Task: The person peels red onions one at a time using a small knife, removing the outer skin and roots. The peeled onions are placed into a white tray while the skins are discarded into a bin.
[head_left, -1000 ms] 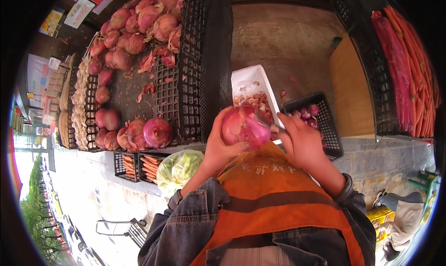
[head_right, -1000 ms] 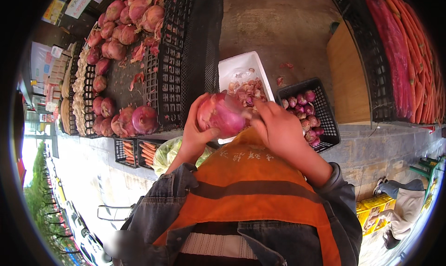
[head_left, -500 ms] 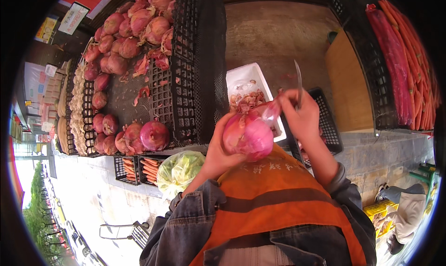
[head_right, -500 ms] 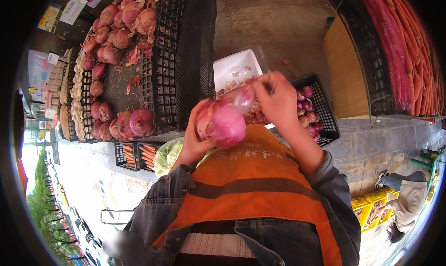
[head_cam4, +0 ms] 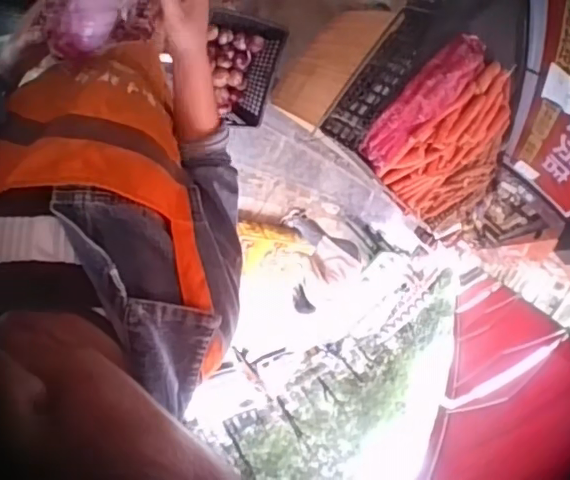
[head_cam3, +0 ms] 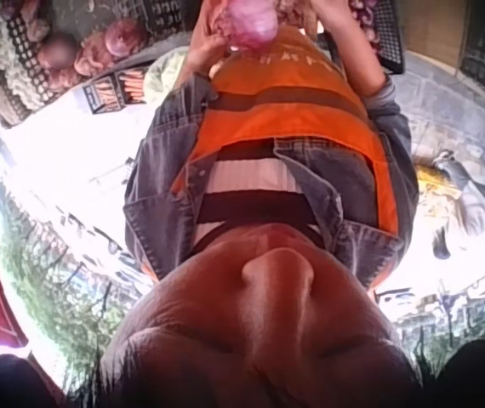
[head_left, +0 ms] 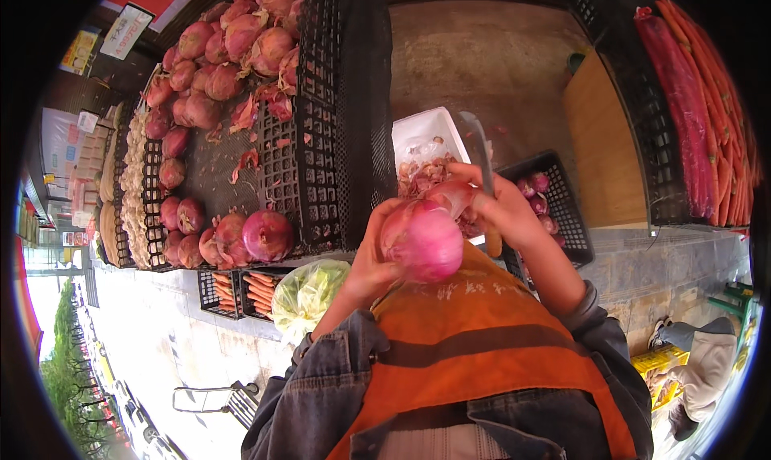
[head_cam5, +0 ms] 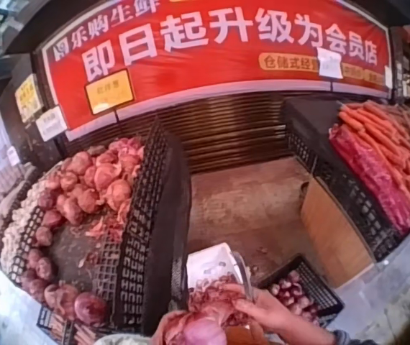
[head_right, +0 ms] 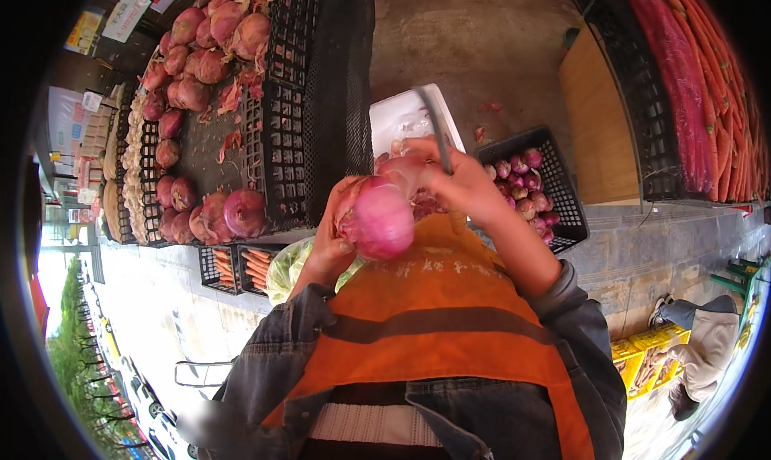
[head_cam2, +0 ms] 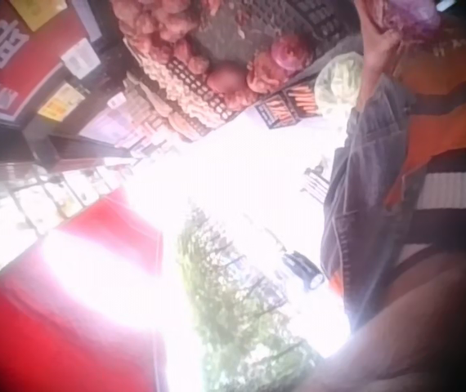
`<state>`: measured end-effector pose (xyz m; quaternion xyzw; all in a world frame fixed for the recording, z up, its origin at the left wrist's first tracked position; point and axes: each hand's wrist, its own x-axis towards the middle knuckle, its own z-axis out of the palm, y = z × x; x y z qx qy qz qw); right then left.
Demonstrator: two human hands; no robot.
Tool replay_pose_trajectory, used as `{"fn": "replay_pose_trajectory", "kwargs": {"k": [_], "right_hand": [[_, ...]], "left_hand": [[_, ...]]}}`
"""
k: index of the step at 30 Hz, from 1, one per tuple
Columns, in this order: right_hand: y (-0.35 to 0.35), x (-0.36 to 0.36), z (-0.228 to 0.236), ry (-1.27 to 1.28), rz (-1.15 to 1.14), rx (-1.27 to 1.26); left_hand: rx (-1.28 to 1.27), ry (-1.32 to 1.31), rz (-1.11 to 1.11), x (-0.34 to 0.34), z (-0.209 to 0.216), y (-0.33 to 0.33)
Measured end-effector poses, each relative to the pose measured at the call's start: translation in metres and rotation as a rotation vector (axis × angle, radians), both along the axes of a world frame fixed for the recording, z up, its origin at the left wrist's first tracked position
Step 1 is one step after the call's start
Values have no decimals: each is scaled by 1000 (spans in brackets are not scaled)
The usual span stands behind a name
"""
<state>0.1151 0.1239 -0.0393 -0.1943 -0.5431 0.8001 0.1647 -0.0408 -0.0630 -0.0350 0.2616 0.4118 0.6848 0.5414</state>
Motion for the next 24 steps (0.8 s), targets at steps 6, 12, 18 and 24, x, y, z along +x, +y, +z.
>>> {"fn": "replay_pose_trajectory", "kwargs": {"k": [6, 12, 18, 24], "right_hand": [[-42, -9, 18, 111, -290, 52], [-37, -11, 19, 37, -365, -141], [27, -9, -77, -358, -304, 282], [5, 11, -31, -263, -165, 880]], "left_hand": [[75, 71, 148, 18, 24, 19], [7, -236, -45, 21, 13, 14], [-68, -70, -3, 0, 7, 3], [-282, 393, 51, -3, -1, 0]]}}
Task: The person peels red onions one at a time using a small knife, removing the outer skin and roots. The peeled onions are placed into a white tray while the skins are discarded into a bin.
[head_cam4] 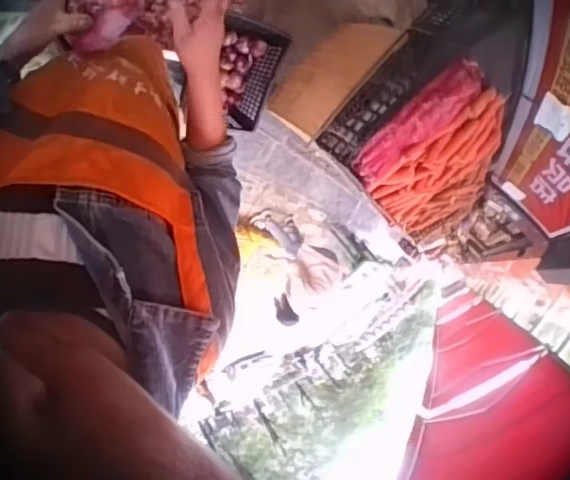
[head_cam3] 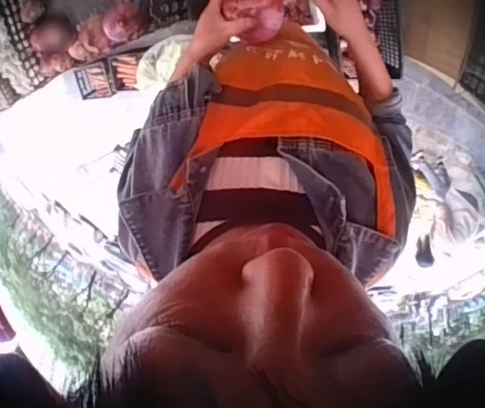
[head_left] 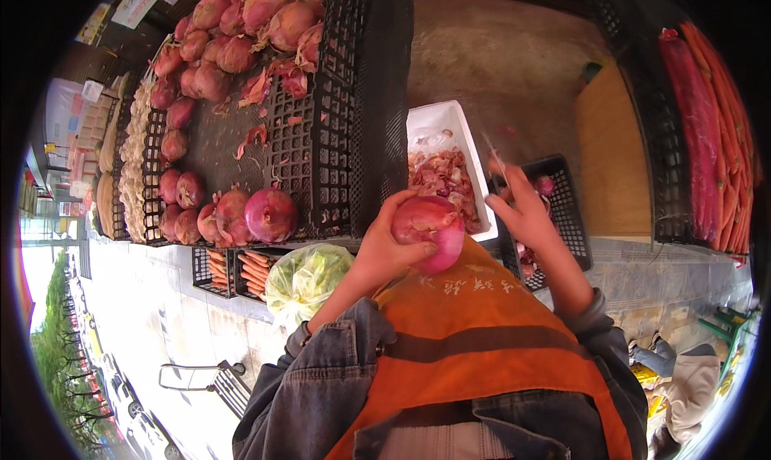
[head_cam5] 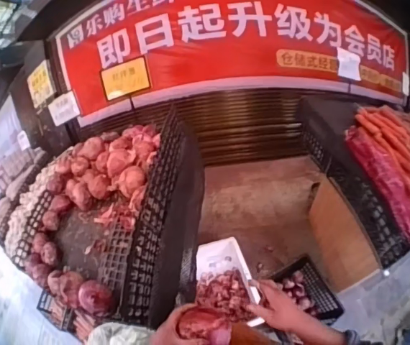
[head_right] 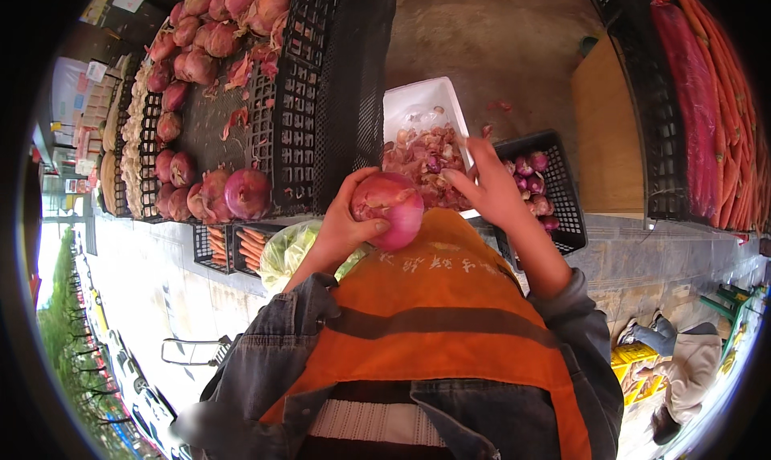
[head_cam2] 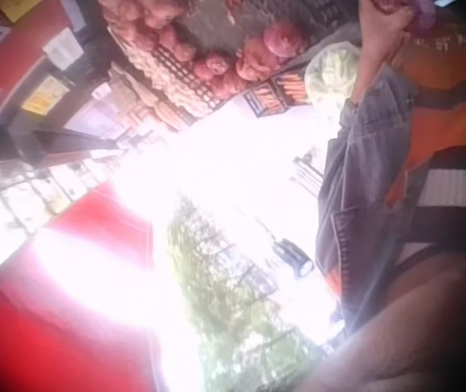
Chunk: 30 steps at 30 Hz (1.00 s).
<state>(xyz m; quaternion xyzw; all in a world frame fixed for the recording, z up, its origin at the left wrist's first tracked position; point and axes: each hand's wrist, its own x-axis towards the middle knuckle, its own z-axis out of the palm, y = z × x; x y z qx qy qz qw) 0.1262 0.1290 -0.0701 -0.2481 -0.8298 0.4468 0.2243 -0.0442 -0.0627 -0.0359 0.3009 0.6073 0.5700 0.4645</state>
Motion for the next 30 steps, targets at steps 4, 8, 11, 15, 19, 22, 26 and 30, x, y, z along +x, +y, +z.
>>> {"fn": "replay_pose_trajectory", "kwargs": {"k": [4, 8, 11, 15, 19, 22, 26, 30], "right_hand": [[-20, 33, 52, -134, 381, 167], [-29, 45, 57, -276, 454, 409], [-32, 46, 52, -297, 408, 505], [-34, 42, 54, -254, 307, 587], [-32, 32, 39, -286, 80, 571], [-29, 28, 42, -183, 49, 350], [-40, 12, 67, 3, 228, -16], [-42, -1, 65, 29, 300, 72]], "left_hand": [[-74, 185, -17, -1, -1, -4], [-132, 376, -62, 1, 10, -3], [-110, 354, -67, 3, 9, -1], [-137, 377, -99, 7, 16, 4], [-147, 377, -165, 18, 21, 7], [-164, 359, -168, 20, 19, 8], [-188, 379, -128, 19, 14, 9], [-243, 433, -158, 18, 14, 9]]}}
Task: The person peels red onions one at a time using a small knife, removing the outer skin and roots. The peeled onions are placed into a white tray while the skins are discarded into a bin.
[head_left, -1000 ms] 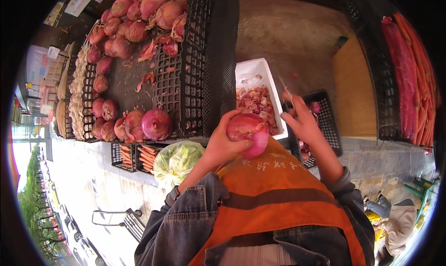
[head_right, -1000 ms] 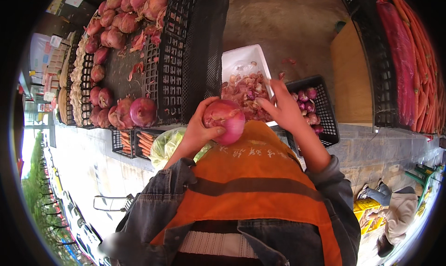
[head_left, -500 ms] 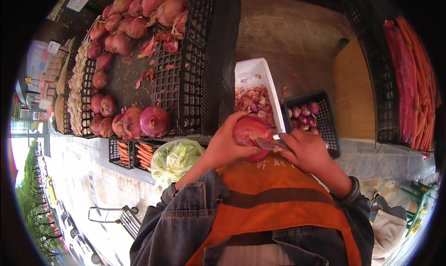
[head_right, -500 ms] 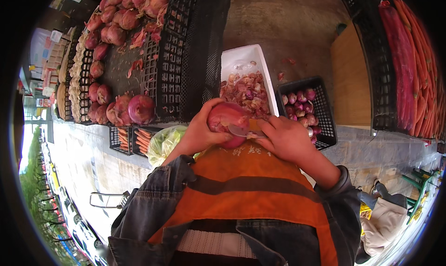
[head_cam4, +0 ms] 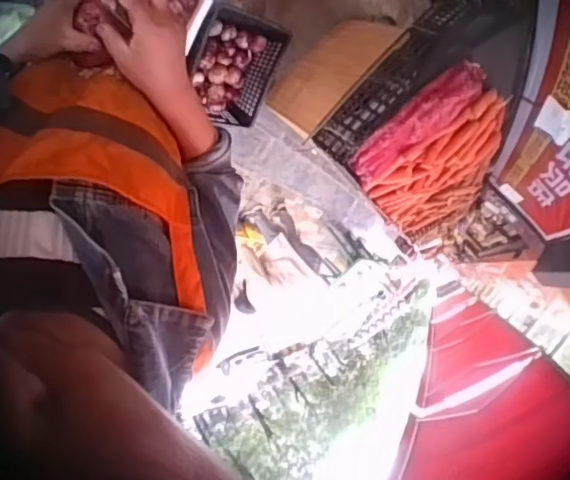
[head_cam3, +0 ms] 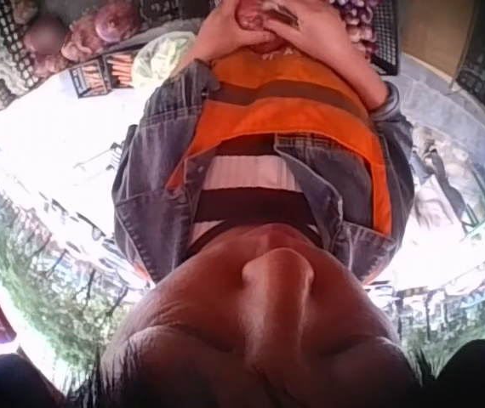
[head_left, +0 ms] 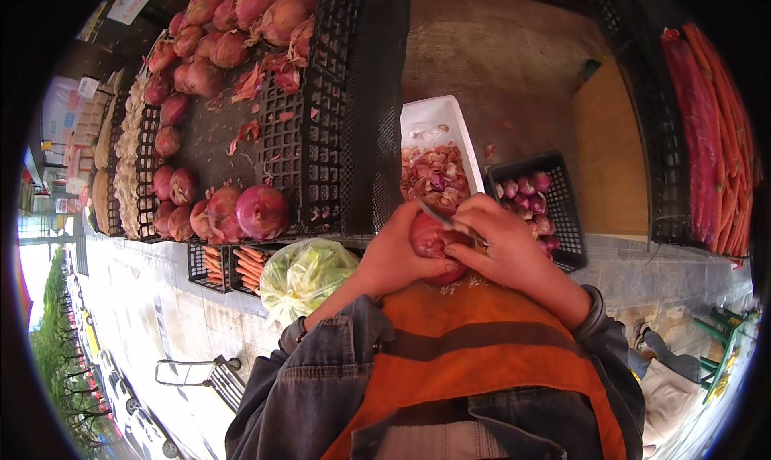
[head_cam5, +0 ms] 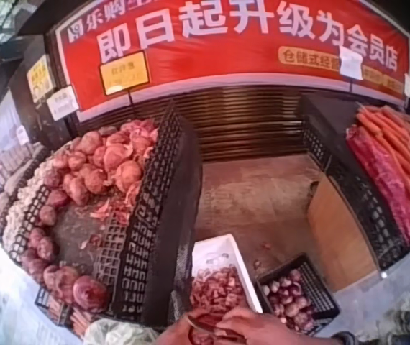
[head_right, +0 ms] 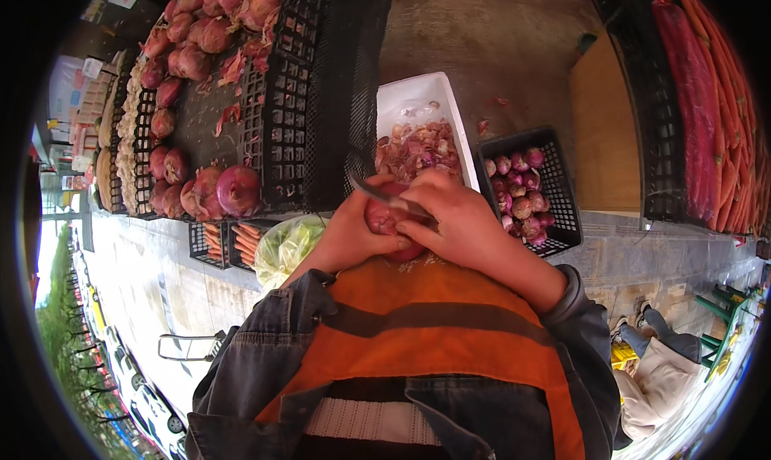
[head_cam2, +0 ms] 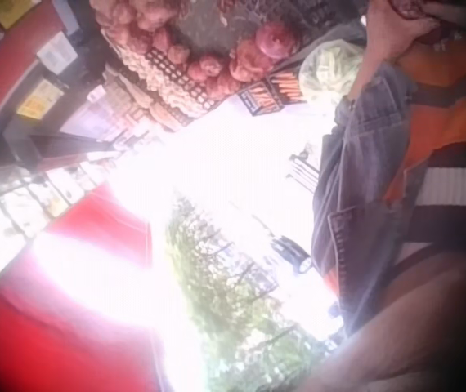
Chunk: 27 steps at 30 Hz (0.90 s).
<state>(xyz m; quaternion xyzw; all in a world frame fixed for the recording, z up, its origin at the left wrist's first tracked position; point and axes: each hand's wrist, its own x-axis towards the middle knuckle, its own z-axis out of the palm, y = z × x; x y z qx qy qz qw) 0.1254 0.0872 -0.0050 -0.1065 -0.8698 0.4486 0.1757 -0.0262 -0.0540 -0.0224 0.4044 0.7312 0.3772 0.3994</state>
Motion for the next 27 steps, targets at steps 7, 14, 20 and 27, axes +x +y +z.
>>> {"fn": "replay_pose_trajectory", "kwargs": {"k": [7, 14, 20, 27], "right_hand": [[16, -13, -27, 48, -243, 154], [48, -18, -78, -29, -574, -191], [8, 1, -6, 44, -91, -87], [-2, 2, -9, 33, -105, 6]], "left_hand": [[2, 65, -31, 3, 9, -1], [179, -2, 55, -2, 1, -6], [177, -62, 178, -5, -15, -7], [136, 23, 198, -1, -5, -1]]}}
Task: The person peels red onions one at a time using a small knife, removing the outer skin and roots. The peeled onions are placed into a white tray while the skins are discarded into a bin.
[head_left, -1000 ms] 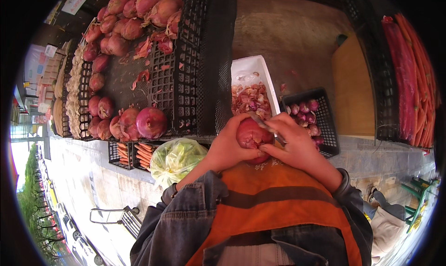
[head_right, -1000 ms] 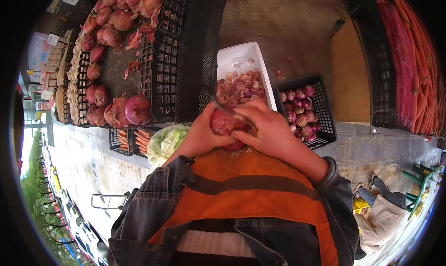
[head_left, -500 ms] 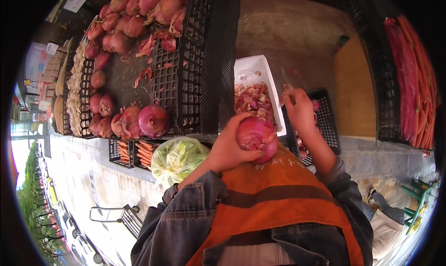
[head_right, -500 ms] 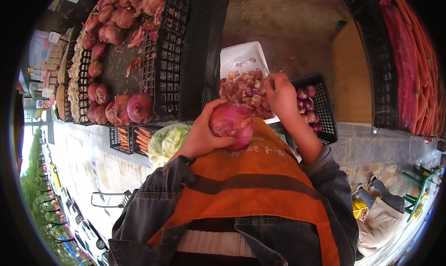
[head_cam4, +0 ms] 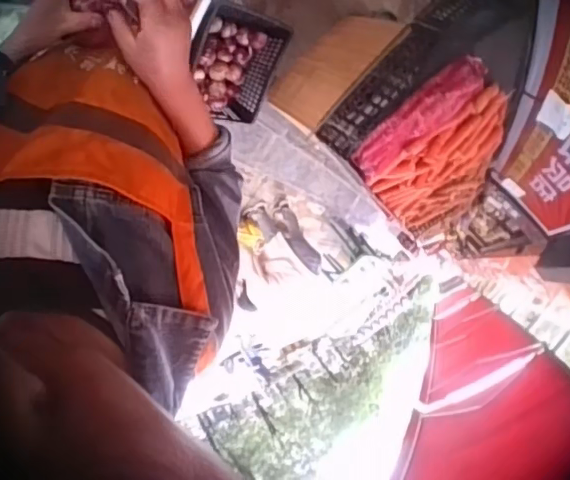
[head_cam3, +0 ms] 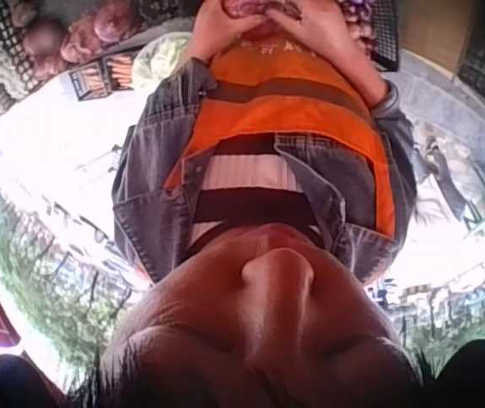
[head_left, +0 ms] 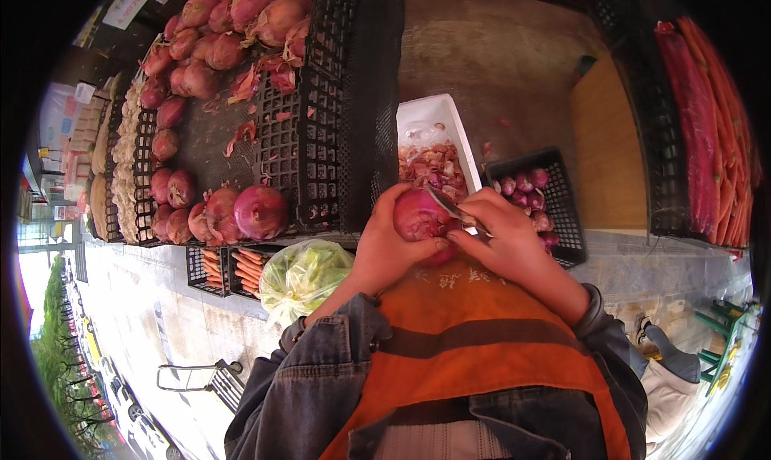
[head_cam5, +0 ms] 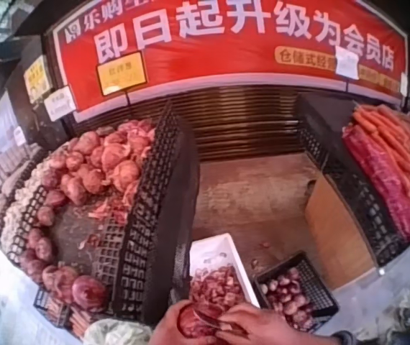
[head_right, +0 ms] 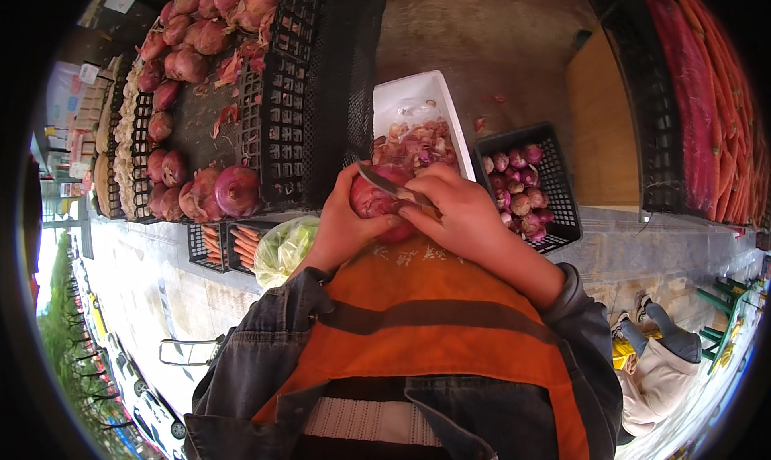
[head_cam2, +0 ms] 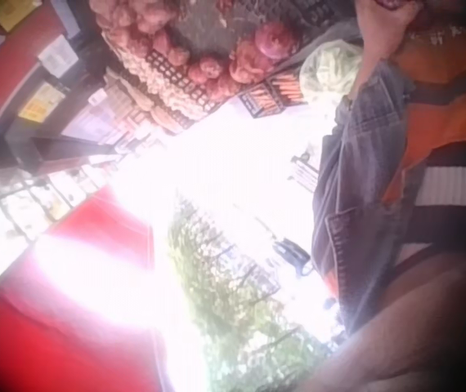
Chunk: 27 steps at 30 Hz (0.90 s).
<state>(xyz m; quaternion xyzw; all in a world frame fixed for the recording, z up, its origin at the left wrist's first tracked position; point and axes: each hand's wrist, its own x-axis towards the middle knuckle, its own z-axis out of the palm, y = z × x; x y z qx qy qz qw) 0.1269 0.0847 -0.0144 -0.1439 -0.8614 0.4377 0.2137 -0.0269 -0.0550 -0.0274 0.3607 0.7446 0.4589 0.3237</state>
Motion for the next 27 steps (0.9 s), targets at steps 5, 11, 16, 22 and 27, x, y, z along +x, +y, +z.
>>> {"fn": "replay_pose_trajectory", "kwargs": {"k": [5, 11, 16, 22, 27], "right_hand": [[1, -9, -3, 1, 64, 93], [31, -18, -21, 15, -314, 50], [30, -21, -46, 82, -393, -148], [40, -14, -52, 97, -329, -897], [2, -22, -30, 199, -223, -582]], "left_hand": [[-19, 92, -31, 0, -4, -1], [-12, -15, -11, 0, 1, -2], [113, -117, -28, -3, -5, -3], [264, -125, -20, -6, -1, -4], [195, 102, -50, -3, 0, -2]]}}
